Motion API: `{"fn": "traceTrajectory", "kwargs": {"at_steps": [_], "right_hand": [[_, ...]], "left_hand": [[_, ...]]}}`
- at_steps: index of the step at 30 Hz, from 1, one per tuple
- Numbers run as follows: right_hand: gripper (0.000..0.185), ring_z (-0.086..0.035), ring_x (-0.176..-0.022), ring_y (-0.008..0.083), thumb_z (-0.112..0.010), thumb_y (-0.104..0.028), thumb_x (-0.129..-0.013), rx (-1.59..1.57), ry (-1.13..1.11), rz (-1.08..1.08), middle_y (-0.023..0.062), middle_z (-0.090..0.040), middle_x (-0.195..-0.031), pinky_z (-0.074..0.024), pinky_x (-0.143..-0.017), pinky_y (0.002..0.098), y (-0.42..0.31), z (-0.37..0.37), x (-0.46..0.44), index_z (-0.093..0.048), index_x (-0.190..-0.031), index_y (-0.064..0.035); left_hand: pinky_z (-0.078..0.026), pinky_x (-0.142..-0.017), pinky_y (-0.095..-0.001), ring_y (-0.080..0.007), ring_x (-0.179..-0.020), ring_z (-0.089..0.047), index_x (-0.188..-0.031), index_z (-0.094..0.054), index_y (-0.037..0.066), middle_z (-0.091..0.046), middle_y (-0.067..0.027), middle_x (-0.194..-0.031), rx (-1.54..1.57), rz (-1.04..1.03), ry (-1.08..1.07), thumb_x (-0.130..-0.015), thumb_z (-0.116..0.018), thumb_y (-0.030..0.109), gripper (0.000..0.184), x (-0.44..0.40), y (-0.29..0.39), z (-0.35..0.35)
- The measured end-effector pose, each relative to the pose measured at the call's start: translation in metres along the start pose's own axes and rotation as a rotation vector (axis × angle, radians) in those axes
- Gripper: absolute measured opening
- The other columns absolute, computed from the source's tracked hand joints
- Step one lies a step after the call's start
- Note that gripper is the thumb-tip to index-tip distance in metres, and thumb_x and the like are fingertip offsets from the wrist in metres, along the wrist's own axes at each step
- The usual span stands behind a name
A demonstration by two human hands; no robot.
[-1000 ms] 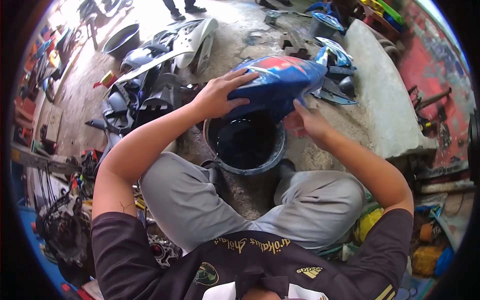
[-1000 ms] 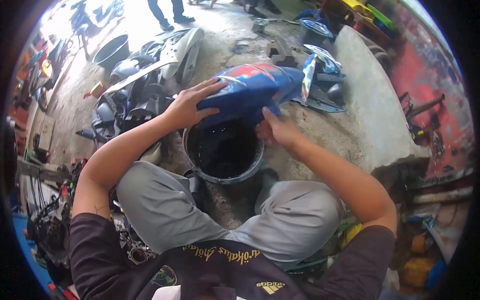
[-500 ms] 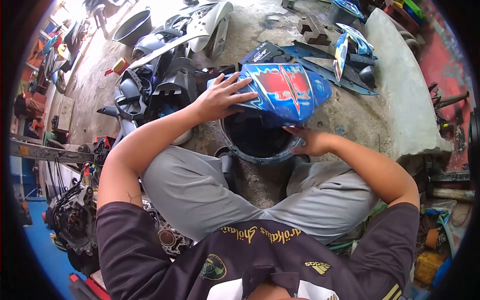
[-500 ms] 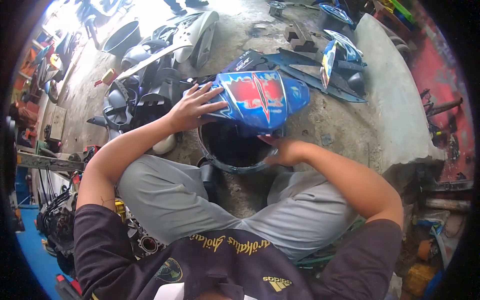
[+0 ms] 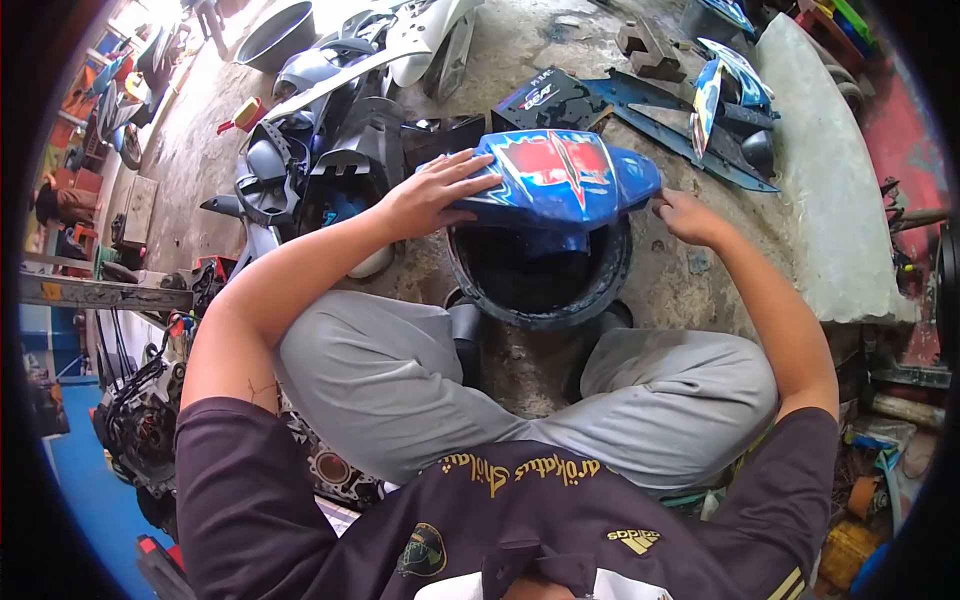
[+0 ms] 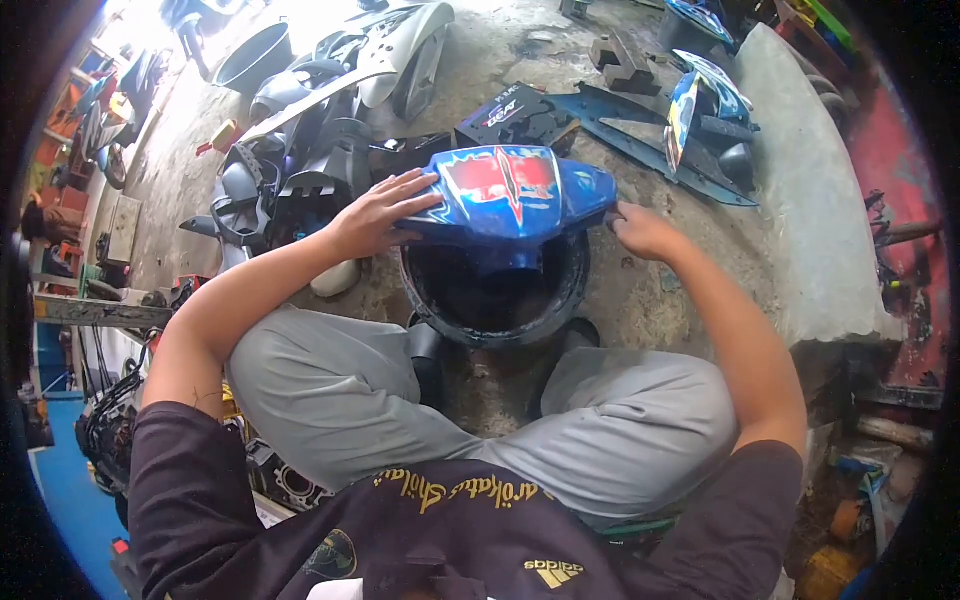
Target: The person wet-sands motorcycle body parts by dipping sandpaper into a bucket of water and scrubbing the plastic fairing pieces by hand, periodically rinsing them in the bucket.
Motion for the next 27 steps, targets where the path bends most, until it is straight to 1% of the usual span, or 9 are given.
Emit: {"fn": "traceTrajectory", "kwargs": {"at_steps": [3,6,9,12,14,19,22,25,27], "right_hand": [[0.033,-0.07,-0.103,0.0441,-0.056,-0.023,-0.094,0.478,-0.16,-0.053,0.0273,-0.072,-0.112,-0.0555,-0.091,0.0496,-0.021,0.021,-0.011,-0.073,-0.11,0.0004],[0.038,-0.073,-0.1,0.0412,-0.058,-0.031,-0.098,0.37,-0.069,-0.19,0.0244,-0.073,-0.118,-0.0565,-0.088,0.0486,-0.002,0.039,-0.036,-0.07,-0.12,-0.0016],[0.05,-0.073,-0.095,0.0362,-0.062,-0.045,-0.1,-0.24,-0.11,-0.372,0.0182,-0.073,-0.118,-0.0571,-0.083,0.0469,-0.006,0.056,-0.025,-0.066,-0.129,-0.0047],[0.059,-0.071,-0.099,0.0312,-0.064,-0.056,-0.099,-0.231,-0.118,-0.328,0.0132,-0.073,-0.11,-0.0568,-0.083,0.0445,-0.041,0.062,-0.008,-0.066,-0.132,-0.0066],[0.063,-0.069,-0.106,0.0335,-0.064,-0.056,-0.099,-0.197,-0.072,-0.287,0.0172,-0.069,-0.117,-0.0559,-0.089,0.0451,-0.054,0.05,0.004,-0.06,-0.139,-0.0078],[0.078,-0.06,-0.125,0.0443,-0.067,-0.058,-0.096,0.039,0.063,-0.144,0.0339,-0.048,-0.141,-0.0486,-0.107,0.0492,-0.031,0.013,0.007,-0.042,-0.156,-0.0148],[0.081,-0.058,-0.129,0.045,-0.069,-0.058,-0.095,-0.057,0.057,-0.146,0.0324,-0.049,-0.144,-0.0468,-0.11,0.0497,-0.026,0.014,0.007,-0.04,-0.158,-0.0154],[0.089,-0.056,-0.132,0.0459,-0.073,-0.058,-0.09,0.103,0.095,-0.101,0.0302,-0.047,-0.148,-0.0452,-0.112,0.0491,-0.029,0.02,0.018,-0.037,-0.16,-0.0158],[0.095,-0.054,-0.134,0.0458,-0.077,-0.057,-0.087,0.123,0.064,-0.076,0.0293,-0.047,-0.15,-0.0444,-0.113,0.0485,-0.031,0.019,0.025,-0.034,-0.162,-0.0161]], "left_hand": [[-0.036,-0.121,-0.0571,-0.0422,-0.149,-0.041,-0.157,-0.047,0.029,-0.042,-0.0126,-0.164,-0.058,-0.046,0.014,-0.086,-0.08,0.029,0.078,0.001,0.002,0.0],[-0.034,-0.123,-0.056,-0.0398,-0.152,-0.037,-0.156,-0.048,0.023,-0.04,-0.0137,-0.165,-0.057,-0.06,0.003,-0.077,-0.087,0.022,0.088,-0.001,0.003,0.0],[-0.042,-0.116,-0.0518,-0.0337,-0.148,-0.044,-0.154,-0.051,0.029,-0.045,-0.0061,-0.163,-0.25,-0.077,-0.012,-0.077,-0.086,0.026,0.084,-0.004,0.011,0.012],[-0.046,-0.111,-0.0482,-0.0282,-0.137,-0.056,-0.15,-0.055,0.036,-0.049,0.0003,-0.161,-0.462,-0.176,-0.002,-0.08,-0.082,0.024,0.077,-0.004,0.006,0.02],[-0.047,-0.108,-0.0444,-0.0246,-0.124,-0.064,-0.152,-0.053,0.039,-0.051,0.002,-0.158,-0.415,-0.187,0.001,-0.086,-0.076,0.02,0.073,0.0,0.003,0.021],[-0.045,-0.109,-0.0435,-0.0259,-0.125,-0.062,-0.158,-0.045,0.032,-0.052,-0.0012,-0.158,-0.368,-0.132,-0.076,-0.082,-0.079,0.017,0.084,0.002,0.006,0.024],[-0.043,-0.112,-0.0484,-0.031,-0.13,-0.056,-0.16,-0.042,0.024,-0.052,-0.0038,-0.157,-0.295,-0.11,-0.051,-0.083,-0.082,0.027,0.087,0.004,0.013,0.033],[-0.04,-0.114,-0.0521,-0.0354,-0.138,-0.049,-0.157,-0.046,0.018,-0.054,-0.0102,-0.153,-0.26,-0.074,0.007,-0.086,-0.079,0.042,0.082,-0.001,0.021,0.049],[-0.039,-0.114,-0.0528,-0.0354,-0.138,-0.048,-0.156,-0.047,0.022,-0.058,-0.014,-0.144,-0.287,-0.047,0.092,-0.087,-0.078,0.042,0.078,0.0,0.018,0.051]]}}
Point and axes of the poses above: each hand's wrist, its own x-axis away from the middle knuckle, its own z-axis out of the back of the hand, y = z × x, the point moved 4 cm from there along -x, towards the middle knuckle
